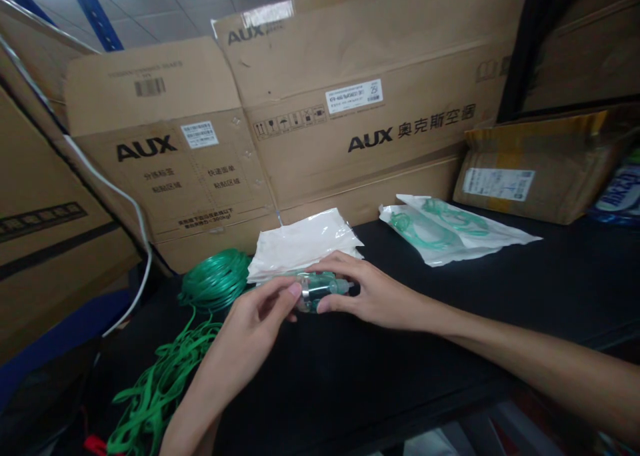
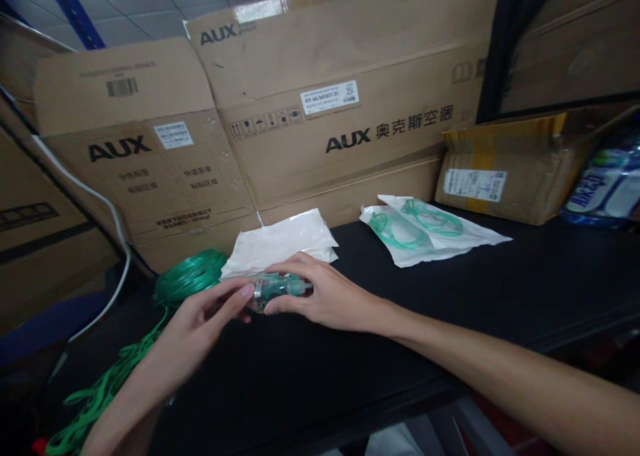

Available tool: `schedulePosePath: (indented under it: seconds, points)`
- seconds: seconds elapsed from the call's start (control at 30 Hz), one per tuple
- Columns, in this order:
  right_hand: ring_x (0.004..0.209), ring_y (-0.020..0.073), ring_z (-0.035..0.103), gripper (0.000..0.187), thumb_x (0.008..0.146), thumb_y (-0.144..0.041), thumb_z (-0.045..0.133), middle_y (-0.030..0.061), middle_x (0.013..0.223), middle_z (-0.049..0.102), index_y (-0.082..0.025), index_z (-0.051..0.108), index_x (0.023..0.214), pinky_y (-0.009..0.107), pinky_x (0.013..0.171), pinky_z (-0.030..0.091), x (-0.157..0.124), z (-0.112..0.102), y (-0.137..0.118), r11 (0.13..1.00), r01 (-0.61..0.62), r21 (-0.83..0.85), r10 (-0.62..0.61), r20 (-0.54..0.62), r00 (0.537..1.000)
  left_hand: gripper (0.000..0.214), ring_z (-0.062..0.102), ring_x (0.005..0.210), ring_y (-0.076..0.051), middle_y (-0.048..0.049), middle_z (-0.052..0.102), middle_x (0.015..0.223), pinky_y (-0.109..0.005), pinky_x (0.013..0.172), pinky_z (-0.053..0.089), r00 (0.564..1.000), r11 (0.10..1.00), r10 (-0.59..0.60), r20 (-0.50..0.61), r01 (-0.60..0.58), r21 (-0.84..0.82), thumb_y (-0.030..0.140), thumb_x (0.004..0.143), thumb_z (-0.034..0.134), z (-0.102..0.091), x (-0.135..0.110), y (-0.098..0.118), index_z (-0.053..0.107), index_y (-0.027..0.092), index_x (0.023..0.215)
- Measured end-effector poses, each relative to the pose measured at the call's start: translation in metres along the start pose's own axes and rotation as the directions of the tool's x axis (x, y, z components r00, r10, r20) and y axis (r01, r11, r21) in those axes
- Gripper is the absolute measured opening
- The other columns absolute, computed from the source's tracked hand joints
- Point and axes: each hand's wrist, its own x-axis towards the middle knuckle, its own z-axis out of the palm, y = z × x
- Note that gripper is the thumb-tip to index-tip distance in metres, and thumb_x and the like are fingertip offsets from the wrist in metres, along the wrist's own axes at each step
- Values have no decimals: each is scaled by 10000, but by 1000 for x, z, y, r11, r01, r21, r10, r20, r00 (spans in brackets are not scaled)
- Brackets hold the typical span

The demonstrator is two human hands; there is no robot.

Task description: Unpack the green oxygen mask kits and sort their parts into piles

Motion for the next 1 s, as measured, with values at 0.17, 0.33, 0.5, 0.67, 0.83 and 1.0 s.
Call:
schedulePosePath:
  seconds: [0.17, 0.33, 0.5, 0.67, 0.83, 1.0]
  points:
    - [1134, 205, 624, 389, 952, -350, 645, 81, 1262, 679, -207, 639, 1314, 315, 941, 496, 0, 2, -2, 992, -69, 106, 66, 26, 997, 330, 571, 789, -145, 2, 674, 942, -233, 731, 480, 999, 999, 24, -33, -23, 39, 442, 975, 553, 1, 0, 1, 698, 211, 1160]
    - [1091, 204, 653, 379, 952, -338, 637, 73, 1267, 702, -212, 658, 1309, 323, 937, 513, 0, 2, -5, 985, -97, 144, 92, 42, 995, 341, 526, 634, -128, 17, 611, 747, -217, 579, 436, 999, 999, -21, -43, 22, 35, 439, 941, 585, 1, -1, -1, 699, 181, 1134]
    - [1057, 188, 667, 383, 965, -299, 612, 49, 1236, 724, -215, 648, 1337, 314, 934, 525, 2, 1, -8, 965, -117, 233, 94, 111, 989, 330, 578, 572, -125, 10, 653, 713, -199, 488, 384, 999, 999, -14, -49, 15, 34, 428, 916, 599, 3, 0, -2, 699, 176, 1104]
    - [1048, 187, 671, 368, 978, -272, 583, 44, 1219, 733, -200, 656, 1332, 307, 944, 520, 2, 1, -9, 970, -113, 217, 90, 116, 989, 340, 638, 535, -144, -23, 731, 753, -199, 435, 383, 999, 999, -22, -44, 24, 40, 434, 914, 587, 7, 2, -2, 687, 180, 1116]
    - [1083, 200, 670, 326, 965, -233, 587, 59, 1226, 732, -193, 697, 1270, 320, 981, 501, 1, 3, -6, 981, -89, 170, 85, 31, 996, 271, 700, 625, -169, -7, 739, 768, -220, 551, 484, 991, 988, 10, -130, 10, 157, 417, 900, 621, 9, 3, -1, 675, 203, 1058]
    - [1106, 206, 670, 311, 949, -220, 594, 69, 1229, 731, -193, 710, 1237, 332, 996, 498, 1, 4, -3, 992, -89, 85, 97, -91, 991, 227, 685, 612, -145, 17, 712, 781, -223, 599, 489, 964, 963, 99, -248, -31, 266, 430, 909, 624, 11, 1, 5, 664, 210, 949]
